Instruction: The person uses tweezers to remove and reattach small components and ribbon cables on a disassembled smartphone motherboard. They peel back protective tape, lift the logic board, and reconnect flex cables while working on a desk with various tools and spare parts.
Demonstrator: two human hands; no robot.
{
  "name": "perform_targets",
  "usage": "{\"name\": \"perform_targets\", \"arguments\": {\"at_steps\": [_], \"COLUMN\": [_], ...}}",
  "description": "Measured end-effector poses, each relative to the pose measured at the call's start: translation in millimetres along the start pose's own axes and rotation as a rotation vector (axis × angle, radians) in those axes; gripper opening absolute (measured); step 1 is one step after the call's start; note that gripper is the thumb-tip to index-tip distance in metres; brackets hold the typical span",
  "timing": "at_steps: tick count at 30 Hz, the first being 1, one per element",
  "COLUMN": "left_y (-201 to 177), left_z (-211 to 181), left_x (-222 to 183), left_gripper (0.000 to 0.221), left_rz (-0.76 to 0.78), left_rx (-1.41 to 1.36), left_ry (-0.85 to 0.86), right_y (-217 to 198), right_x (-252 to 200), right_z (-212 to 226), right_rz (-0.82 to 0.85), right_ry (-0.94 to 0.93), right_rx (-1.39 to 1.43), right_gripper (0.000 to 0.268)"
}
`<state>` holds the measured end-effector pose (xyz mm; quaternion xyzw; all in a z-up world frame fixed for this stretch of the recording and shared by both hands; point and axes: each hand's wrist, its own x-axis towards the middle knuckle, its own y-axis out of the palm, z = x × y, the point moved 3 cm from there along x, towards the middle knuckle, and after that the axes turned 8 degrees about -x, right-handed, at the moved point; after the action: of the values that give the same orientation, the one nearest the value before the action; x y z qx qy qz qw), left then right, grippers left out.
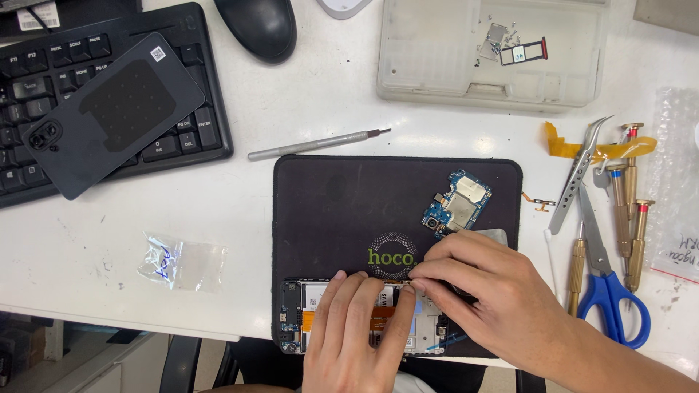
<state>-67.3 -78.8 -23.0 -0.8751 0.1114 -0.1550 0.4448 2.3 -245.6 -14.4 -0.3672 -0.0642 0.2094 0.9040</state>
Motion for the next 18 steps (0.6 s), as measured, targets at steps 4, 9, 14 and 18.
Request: {"name": "perform_targets", "arguments": {"at_steps": [4,9,14,18], "left_y": [1.6,0.3,-6.3,-9.9], "left_z": [0.1,-0.2,4.6,5.3], "left_x": [-0.3,0.8,4.6,6.1], "left_gripper": [0.022,0.021,0.023,0.024], "left_rz": [-0.020,0.003,0.047,0.032], "left_rx": [0.014,0.037,-0.022,-0.049], "left_ry": [-0.001,0.001,0.013,0.041], "right_y": [-0.2,-4.3,-17.3,-11.6], "right_x": [-0.1,-7.5,-23.3,-36.5], "right_z": [0.2,-4.4,0.6,17.6], "right_rz": [-0.008,-0.042,-0.109,-0.108], "right_ry": [0.003,0.026,-0.222,-0.378], "right_rx": [0.014,-0.003,-0.204,-0.389], "right_gripper": [0.012,0.018,0.025,0.038]}}
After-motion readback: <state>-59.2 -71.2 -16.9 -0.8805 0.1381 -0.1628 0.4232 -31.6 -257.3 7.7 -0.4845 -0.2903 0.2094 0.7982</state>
